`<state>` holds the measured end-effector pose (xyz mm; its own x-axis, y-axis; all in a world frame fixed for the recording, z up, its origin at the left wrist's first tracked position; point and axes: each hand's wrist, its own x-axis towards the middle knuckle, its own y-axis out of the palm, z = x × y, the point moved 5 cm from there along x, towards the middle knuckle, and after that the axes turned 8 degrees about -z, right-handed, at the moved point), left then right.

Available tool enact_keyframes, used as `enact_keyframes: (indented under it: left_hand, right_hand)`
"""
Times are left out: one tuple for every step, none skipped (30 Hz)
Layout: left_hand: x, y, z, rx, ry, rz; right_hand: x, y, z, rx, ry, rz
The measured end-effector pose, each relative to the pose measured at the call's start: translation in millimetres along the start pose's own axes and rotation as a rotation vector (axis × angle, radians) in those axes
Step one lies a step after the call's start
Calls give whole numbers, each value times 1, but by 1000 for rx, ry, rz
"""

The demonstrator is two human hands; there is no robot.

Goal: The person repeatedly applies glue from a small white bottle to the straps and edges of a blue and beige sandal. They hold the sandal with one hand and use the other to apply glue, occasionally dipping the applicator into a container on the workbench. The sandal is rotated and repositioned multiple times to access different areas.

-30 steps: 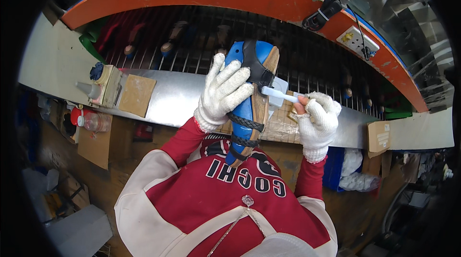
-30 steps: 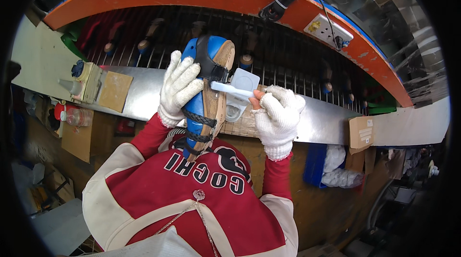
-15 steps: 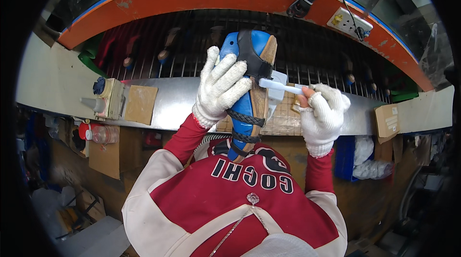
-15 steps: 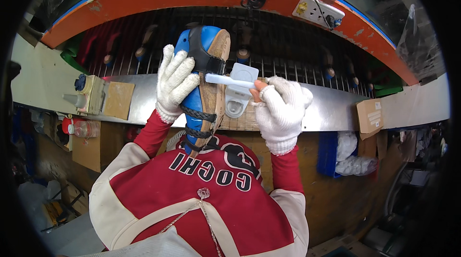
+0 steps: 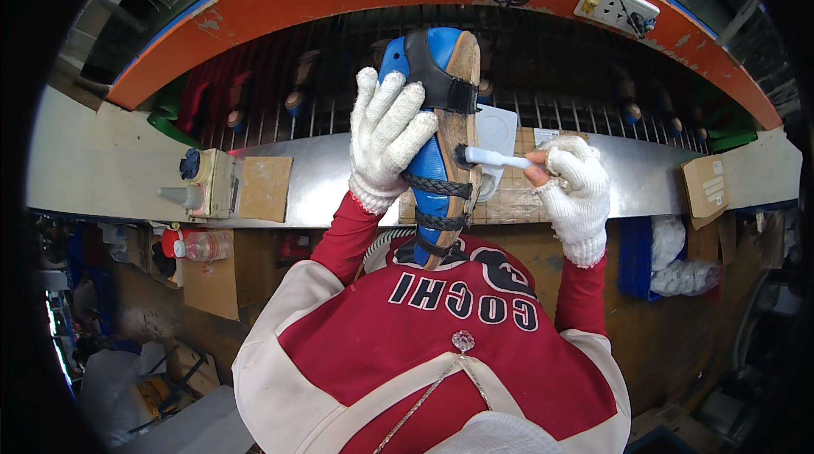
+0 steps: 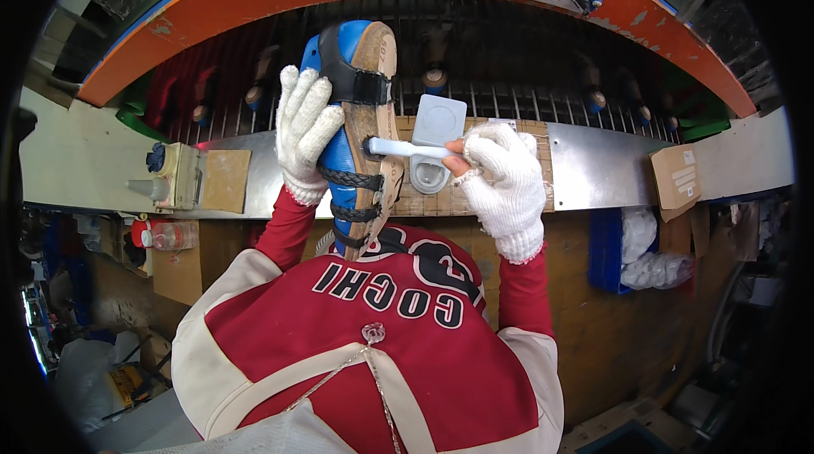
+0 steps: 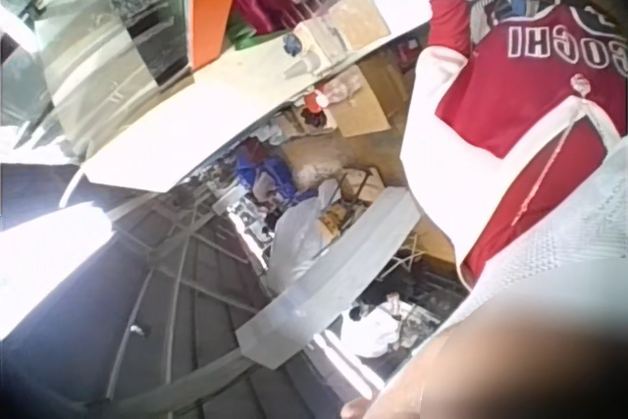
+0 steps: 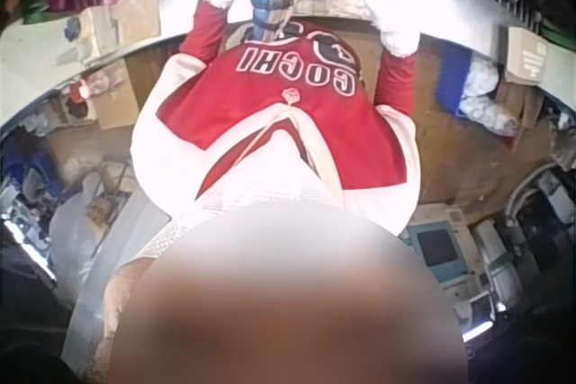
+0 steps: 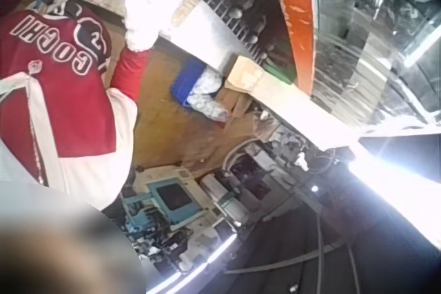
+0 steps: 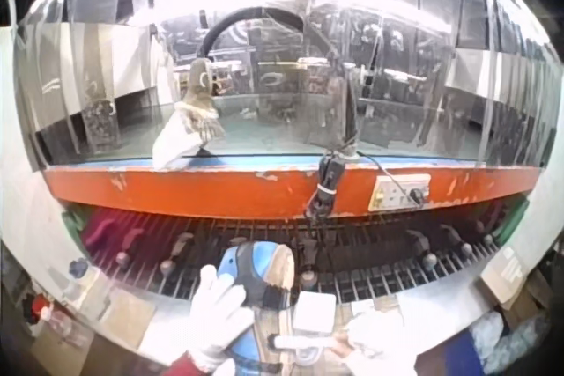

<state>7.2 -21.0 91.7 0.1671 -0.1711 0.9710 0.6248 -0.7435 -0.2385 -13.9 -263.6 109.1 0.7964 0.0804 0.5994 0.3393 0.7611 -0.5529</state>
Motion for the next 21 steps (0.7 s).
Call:
enact_keyframes:
  left_hand:
    - [-1, 0, 1, 3, -16, -6]
    - [-3, 1, 1, 5, -17, -15]
    - [-4, 1, 3, 4, -18, -29]
    - [-5, 1, 4, 1, -20, -50]
    - [-7, 2, 5, -4, -26, -61]
    - [-9, 2, 6, -10, -34, -80]
    - [-10, 2, 7, -18, -35, -103]
    - [-11, 3, 7, -5, -45, -102]
    - [-13, 3, 8, 6, -47, -107]
    - [-14, 3, 8, 18, -51, -115]
    - [-15, 3, 7, 2, -57, -134]
    - [-16, 4, 6, -13, -63, -155]
    - [-18, 5, 4, -28, -71, -176]
    - [-19, 5, 3, -26, -91, -197]
    - [-21, 6, 3, -22, -112, -220]
    - [-22, 6, 2, -18, -125, -250]
    - [-24, 6, 2, 4, -143, -265]
    - [-26, 6, 1, 25, -154, -286]
    - [-28, 5, 2, 51, -166, -301]
    - [-30, 3, 3, 65, -175, -304]
    - [-31, 1, 3, 82, -185, -302]
  right_hand:
    - [-3, 2, -1, 26, 24, 1]
    - [-5, 2, -2, 53, 30, 0]
    - [-8, 4, -3, 83, 40, -1]
    - [-10, 5, -3, 114, 50, -2]
    - [-13, 7, -4, 127, 73, 0]
    - [-16, 8, -4, 141, 96, 1]
    - [-19, 9, -5, 155, 117, 4]
    - [-20, 9, -4, 183, 113, 9]
    - [-21, 10, -4, 211, 106, 15]
    - [-21, 11, -4, 239, 99, 21]
    - [-21, 13, -7, 319, 166, 18]
    - [-21, 17, -10, 399, 233, 14]
    - [-21, 21, -12, 476, 303, 13]
    - [-20, 25, -13, 442, 324, -40]
    - [-20, 30, -14, 406, 345, -88]
    - [-20, 34, -14, 371, 364, -134]
    - [-22, 39, -13, 404, 403, -103]
    - [-26, 43, -9, 436, 441, -70]
    - [-32, 45, -6, 461, 492, -33]
    - [-40, 46, -4, 526, 576, 20]
    - [-45, 45, 0, 560, 605, 41]
